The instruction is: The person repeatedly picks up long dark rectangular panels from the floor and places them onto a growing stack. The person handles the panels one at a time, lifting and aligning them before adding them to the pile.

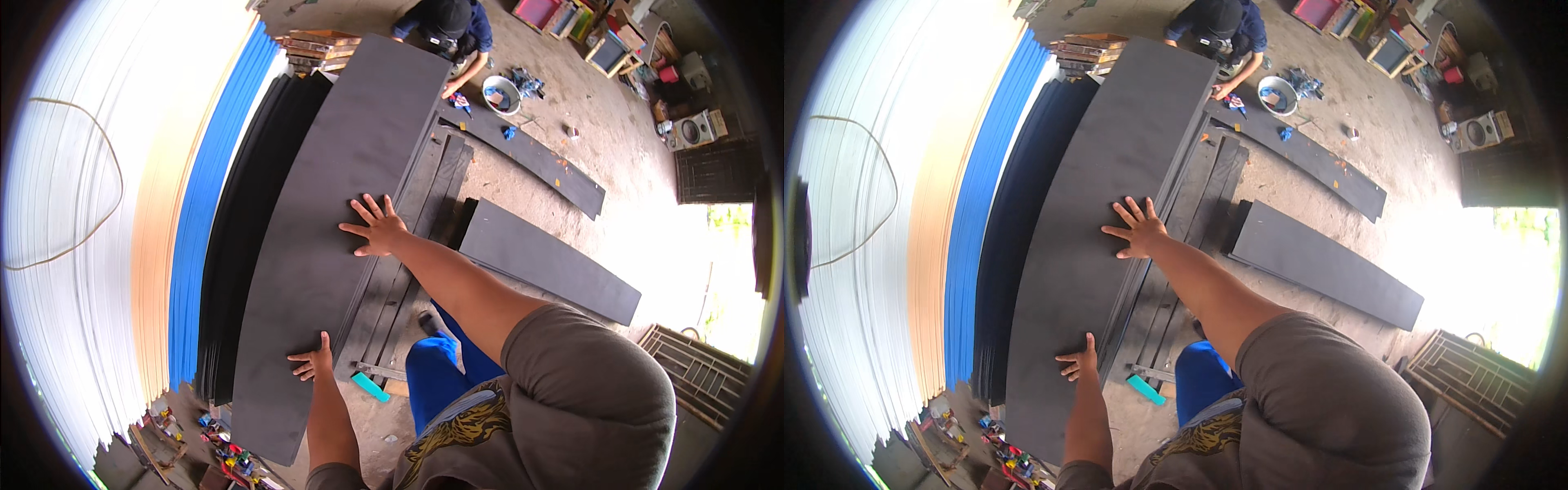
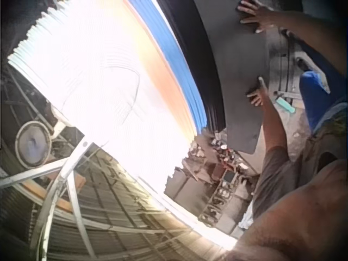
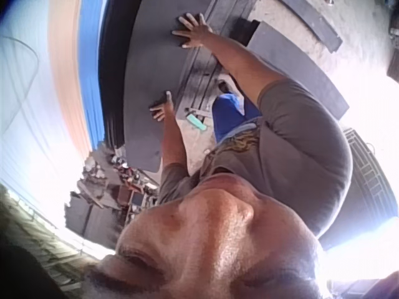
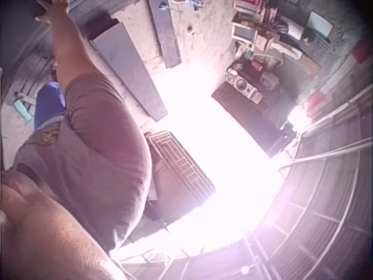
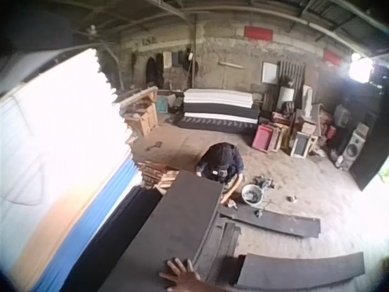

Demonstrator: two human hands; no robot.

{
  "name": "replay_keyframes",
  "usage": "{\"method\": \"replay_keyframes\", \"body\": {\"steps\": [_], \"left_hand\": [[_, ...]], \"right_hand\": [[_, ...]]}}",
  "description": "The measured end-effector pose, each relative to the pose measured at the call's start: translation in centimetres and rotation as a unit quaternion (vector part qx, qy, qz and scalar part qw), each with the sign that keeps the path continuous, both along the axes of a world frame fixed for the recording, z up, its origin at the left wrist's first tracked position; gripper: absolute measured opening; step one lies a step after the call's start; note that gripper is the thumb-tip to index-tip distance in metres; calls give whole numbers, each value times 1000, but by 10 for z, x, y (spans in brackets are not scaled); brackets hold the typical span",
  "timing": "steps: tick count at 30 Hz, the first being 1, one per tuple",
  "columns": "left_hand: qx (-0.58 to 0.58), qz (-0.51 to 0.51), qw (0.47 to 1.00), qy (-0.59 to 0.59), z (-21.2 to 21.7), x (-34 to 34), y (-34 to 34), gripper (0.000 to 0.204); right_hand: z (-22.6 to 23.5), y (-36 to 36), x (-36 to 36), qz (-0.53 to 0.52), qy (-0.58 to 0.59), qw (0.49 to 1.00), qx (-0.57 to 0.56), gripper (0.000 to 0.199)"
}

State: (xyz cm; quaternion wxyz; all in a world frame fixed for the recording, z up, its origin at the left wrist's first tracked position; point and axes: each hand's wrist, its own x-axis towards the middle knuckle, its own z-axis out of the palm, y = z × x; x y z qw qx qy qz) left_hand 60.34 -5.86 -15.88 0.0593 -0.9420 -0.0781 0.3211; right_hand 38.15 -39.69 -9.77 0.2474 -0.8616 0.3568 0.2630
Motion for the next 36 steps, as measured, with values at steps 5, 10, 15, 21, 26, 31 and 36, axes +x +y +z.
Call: {"method": "replay_keyframes", "body": {"steps": [5,10,15,21,26,31,36], "left_hand": [[-6,-12,1000,-20,2,1,-7,156],[-21,-13,999,-23,25,-7,-26,149],[-77,-132,985,-83,-3,-24,6,125],[-187,-452,870,-65,-18,-206,19,101],[-347,-502,786,104,-36,-365,30,95],[-343,-568,725,186,-41,-492,32,92],[-320,-616,686,219,-78,-598,48,92]], "right_hand": [[-5,27,-6,-53,-44,997,-44,75],[-6,81,-53,22,-14,1000,7,73],[-10,172,-149,-50,-59,997,2,74],[-14,251,-259,-150,-40,988,13,80],[-25,288,-351,-238,-35,971,3,85],[-36,319,-455,-316,-14,949,-1,88],[-83,367,-565,-371,3,929,2,91]]}}
